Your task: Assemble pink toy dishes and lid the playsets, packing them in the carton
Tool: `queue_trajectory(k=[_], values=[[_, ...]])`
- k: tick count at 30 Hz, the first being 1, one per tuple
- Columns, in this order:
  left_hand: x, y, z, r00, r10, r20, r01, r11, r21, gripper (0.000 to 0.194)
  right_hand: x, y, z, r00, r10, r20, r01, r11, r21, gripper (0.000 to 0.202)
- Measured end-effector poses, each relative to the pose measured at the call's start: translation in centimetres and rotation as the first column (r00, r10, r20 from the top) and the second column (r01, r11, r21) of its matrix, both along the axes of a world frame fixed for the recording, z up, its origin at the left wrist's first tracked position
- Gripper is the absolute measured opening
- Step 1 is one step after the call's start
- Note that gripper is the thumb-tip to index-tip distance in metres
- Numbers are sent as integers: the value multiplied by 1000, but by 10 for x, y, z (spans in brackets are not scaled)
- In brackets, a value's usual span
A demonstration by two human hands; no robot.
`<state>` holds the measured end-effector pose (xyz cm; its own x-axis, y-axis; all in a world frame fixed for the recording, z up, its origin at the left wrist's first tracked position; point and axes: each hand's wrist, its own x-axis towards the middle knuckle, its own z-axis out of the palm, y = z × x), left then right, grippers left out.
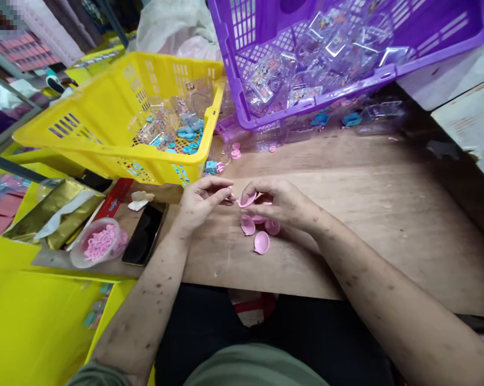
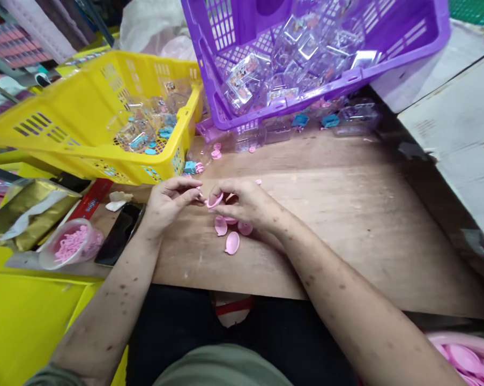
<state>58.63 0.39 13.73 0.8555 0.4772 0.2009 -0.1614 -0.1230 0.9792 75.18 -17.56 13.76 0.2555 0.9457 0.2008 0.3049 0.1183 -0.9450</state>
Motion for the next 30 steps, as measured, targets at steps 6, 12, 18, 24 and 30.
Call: queue_trajectory(k=[6,12,18,24,30], values=[[-2,-4,-1,999,-28,-37,27,1000,-12,50,0,1,-3,1000,-13,17,13,1000,4,21],[-4,-5,-1,998,-19,-53,20,1000,18,52,-2,-1,2,1000,-27,9,27,996,-83,31],[-3,-7,-5,999,-17,-33,18,999,47,47,-3,-3,2,1000,-9,5,9,998,-69,38],[-3,-10,-7,1000,-8,-6,8,1000,-13,47,-7,1,-7,995,-95,31,93,993,73,44],[-1,-8,-8,1000,-17,17,17,1000,12,45,-10,7,-8,998,-68,7,68,996,49,45]])
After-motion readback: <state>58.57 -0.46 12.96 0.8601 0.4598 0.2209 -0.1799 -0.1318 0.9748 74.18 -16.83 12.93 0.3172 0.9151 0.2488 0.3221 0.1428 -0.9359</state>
